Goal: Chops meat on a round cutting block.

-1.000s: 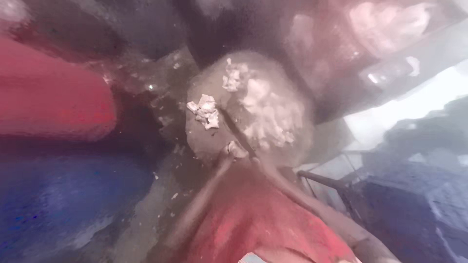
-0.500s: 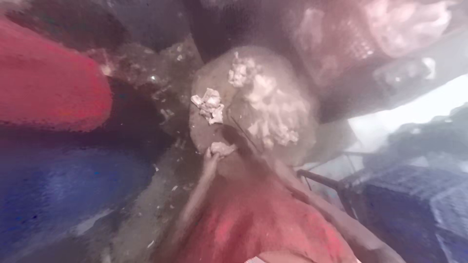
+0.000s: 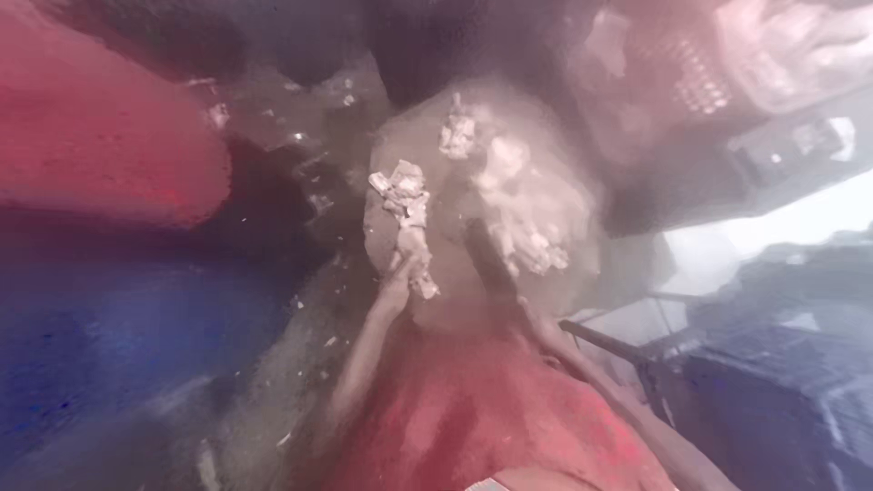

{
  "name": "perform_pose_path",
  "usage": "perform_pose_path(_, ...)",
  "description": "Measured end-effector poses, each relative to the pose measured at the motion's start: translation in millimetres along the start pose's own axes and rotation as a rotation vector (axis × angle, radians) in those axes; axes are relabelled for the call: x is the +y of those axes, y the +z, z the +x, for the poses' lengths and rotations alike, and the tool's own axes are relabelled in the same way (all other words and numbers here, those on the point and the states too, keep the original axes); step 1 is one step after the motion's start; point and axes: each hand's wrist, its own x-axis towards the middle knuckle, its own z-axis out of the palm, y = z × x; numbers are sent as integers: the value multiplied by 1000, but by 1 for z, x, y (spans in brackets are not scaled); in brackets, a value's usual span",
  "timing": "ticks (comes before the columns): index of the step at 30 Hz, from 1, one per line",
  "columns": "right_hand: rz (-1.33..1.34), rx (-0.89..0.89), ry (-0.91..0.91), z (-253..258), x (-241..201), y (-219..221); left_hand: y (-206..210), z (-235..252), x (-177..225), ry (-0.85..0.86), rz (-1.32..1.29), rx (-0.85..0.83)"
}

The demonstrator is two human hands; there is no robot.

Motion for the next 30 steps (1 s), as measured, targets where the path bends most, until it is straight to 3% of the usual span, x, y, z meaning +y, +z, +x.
perform_pose_path(2,-25,78,38,-3,-25,-5,13,13,-6,-114,182,-191)
perform_pose_path(4,-73,124,13,-6,-63,-11,18,34,-37,-211,290,-279)
perform_pose_path(9,-79,135,-419,-32,-134,-19,0,13,-73,-226,535,-151)
perform_pose_path(12,-154,68,-473,-27,-122,-1,-6,1,-79,-91,725,-73)
perform_pose_path(16,-330,-130,-119,17,-60,24,-14,-7,-82,-40,897,-75)
perform_pose_path(19,-315,-68,1,12,-68,21,-11,-19,-81,130,980,-134)
perform_pose_path(21,-372,47,-33,9,-76,17,1,-24,-91,283,1174,-155)
perform_pose_path(23,-354,108,-123,7,-92,6,14,-22,-99,325,1285,-137)
perform_pose_path(27,-178,67,-308,-16,-131,-7,3,-28,-91,221,1362,-106)
perform_pose_path(30,-87,-60,-411,-26,-131,9,-25,-43,-85,160,1286,-150)
